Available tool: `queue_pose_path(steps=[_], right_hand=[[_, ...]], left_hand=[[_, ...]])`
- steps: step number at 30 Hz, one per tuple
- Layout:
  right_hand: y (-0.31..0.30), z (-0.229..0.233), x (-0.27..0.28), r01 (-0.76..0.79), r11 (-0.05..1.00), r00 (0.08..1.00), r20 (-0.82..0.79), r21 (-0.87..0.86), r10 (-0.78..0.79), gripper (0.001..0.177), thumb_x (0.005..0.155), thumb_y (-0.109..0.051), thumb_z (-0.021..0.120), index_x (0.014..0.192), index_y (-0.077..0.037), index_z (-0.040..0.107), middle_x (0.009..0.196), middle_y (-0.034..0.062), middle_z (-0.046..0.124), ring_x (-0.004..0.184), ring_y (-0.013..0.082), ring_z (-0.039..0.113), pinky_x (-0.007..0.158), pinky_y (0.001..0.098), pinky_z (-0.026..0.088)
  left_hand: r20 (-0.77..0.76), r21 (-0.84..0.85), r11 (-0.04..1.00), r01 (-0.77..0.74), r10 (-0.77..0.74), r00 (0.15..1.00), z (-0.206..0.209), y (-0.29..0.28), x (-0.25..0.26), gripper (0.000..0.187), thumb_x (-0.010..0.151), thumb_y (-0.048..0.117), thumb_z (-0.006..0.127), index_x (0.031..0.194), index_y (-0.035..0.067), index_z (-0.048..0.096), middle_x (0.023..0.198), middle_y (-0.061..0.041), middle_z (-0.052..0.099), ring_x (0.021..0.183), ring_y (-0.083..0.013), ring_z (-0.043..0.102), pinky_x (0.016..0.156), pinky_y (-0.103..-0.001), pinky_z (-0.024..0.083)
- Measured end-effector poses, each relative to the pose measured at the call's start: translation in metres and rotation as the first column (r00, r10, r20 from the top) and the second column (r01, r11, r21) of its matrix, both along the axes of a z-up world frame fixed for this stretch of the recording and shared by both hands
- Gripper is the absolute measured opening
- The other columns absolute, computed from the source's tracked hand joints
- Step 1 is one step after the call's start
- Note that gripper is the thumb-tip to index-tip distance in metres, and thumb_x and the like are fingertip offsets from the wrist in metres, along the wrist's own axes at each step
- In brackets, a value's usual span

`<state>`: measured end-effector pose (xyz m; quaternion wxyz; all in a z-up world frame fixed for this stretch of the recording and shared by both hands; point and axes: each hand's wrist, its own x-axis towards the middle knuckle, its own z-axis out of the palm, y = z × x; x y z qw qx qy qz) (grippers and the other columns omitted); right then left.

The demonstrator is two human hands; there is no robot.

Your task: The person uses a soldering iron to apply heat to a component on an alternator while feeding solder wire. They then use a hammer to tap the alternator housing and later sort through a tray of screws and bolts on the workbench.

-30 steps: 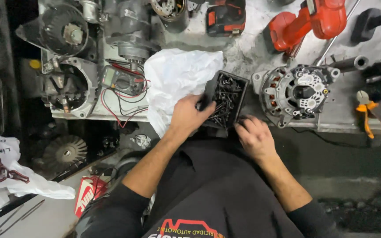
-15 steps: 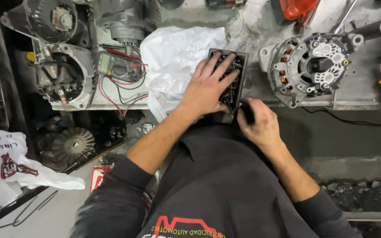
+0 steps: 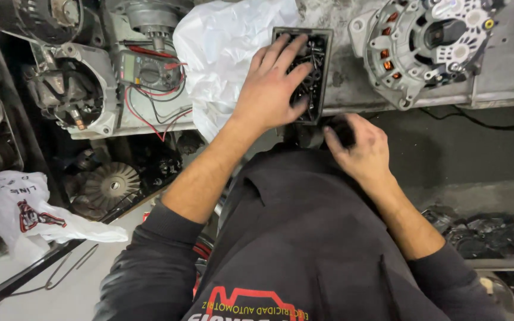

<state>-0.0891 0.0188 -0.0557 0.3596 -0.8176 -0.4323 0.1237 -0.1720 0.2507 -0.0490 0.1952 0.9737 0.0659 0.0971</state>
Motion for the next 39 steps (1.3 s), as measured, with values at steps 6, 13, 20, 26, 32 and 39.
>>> queue_pose_path(steps=[6, 13, 20, 26, 32, 39], right_hand=[[0.011, -0.014, -0.003, 0.040, 0.996, 0.993, 0.111, -0.082, -0.031, 0.033, 0.095, -0.027, 0.084, 0.101, 0.000, 0.066, 0.089, 0.0171, 0.071, 0.079, 0.0369, 0.070, 0.071, 0.0433, 0.056], [0.007, -0.038, 0.012, 0.111, 0.994, 0.950, 0.292, 0.003, -0.107, 0.025, 0.101, -0.019, 0.081, 0.099, -0.001, 0.063, 0.084, 0.0155, 0.069, 0.072, 0.0360, 0.068, 0.065, 0.0442, 0.053], [0.006, -0.032, 0.019, 0.105, 0.994, 0.979, 0.172, 0.043, -0.111, 0.024, 0.102, -0.017, 0.081, 0.097, -0.002, 0.063, 0.089, 0.0142, 0.072, 0.076, 0.0351, 0.070, 0.068, 0.0427, 0.055], [-0.001, -0.026, 0.023, 0.032, 0.997, 0.985, 0.167, 0.067, -0.043, 0.022, 0.100, -0.016, 0.082, 0.101, -0.001, 0.065, 0.094, 0.0154, 0.071, 0.082, 0.0354, 0.070, 0.072, 0.0423, 0.056], [-0.002, -0.021, 0.015, -0.064, 0.996, 0.993, 0.103, 0.064, 0.057, 0.024, 0.098, -0.019, 0.079, 0.110, -0.001, 0.069, 0.103, 0.0145, 0.074, 0.089, 0.0339, 0.072, 0.077, 0.0401, 0.058], [-0.001, -0.018, 0.015, -0.068, 0.998, 0.996, 0.059, 0.001, 0.068, 0.025, 0.095, -0.021, 0.078, 0.111, -0.003, 0.072, 0.107, 0.0143, 0.075, 0.092, 0.0330, 0.073, 0.079, 0.0393, 0.059]], left_hand=[[-0.101, -0.030, 0.999, -0.013, 0.010, 0.995, 0.002, -0.004, 0.013, 0.080, 0.054, 0.031, 0.094, 0.127, 0.012, 0.065, 0.155, -0.015, 0.038, 0.140, -0.0407, 0.035, 0.110, -0.062, 0.030], [-0.018, 0.031, 0.996, -0.084, 0.084, 0.996, -0.016, -0.008, 0.004, 0.059, 0.073, 0.015, 0.087, 0.129, 0.017, 0.066, 0.161, -0.008, 0.038, 0.146, -0.0347, 0.036, 0.115, -0.057, 0.031], [-0.050, 0.039, 0.998, 0.043, -0.041, 0.998, -0.003, -0.011, -0.001, 0.012, 0.081, 0.021, 0.082, 0.089, 0.014, 0.076, 0.166, -0.009, 0.034, 0.154, -0.0384, 0.026, 0.121, -0.060, 0.028], [-0.075, 0.037, 0.991, 0.128, -0.125, 0.989, -0.003, -0.015, -0.011, 0.019, 0.083, 0.033, 0.084, 0.089, 0.016, 0.078, 0.169, -0.008, 0.030, 0.156, -0.0386, 0.021, 0.123, -0.061, 0.026], [-0.113, 0.085, 0.995, 0.056, -0.046, 0.992, -0.012, -0.016, -0.025, 0.021, 0.080, 0.035, 0.083, 0.090, 0.016, 0.079, 0.171, -0.008, 0.029, 0.157, -0.0389, 0.020, 0.120, -0.064, 0.025], [-0.139, 0.043, 0.997, -0.062, 0.067, 0.988, -0.009, -0.028, -0.015, 0.053, 0.071, 0.061, 0.088, 0.084, 0.011, 0.077, 0.163, -0.013, 0.032, 0.151, -0.0420, 0.020, 0.113, -0.071, 0.022]])
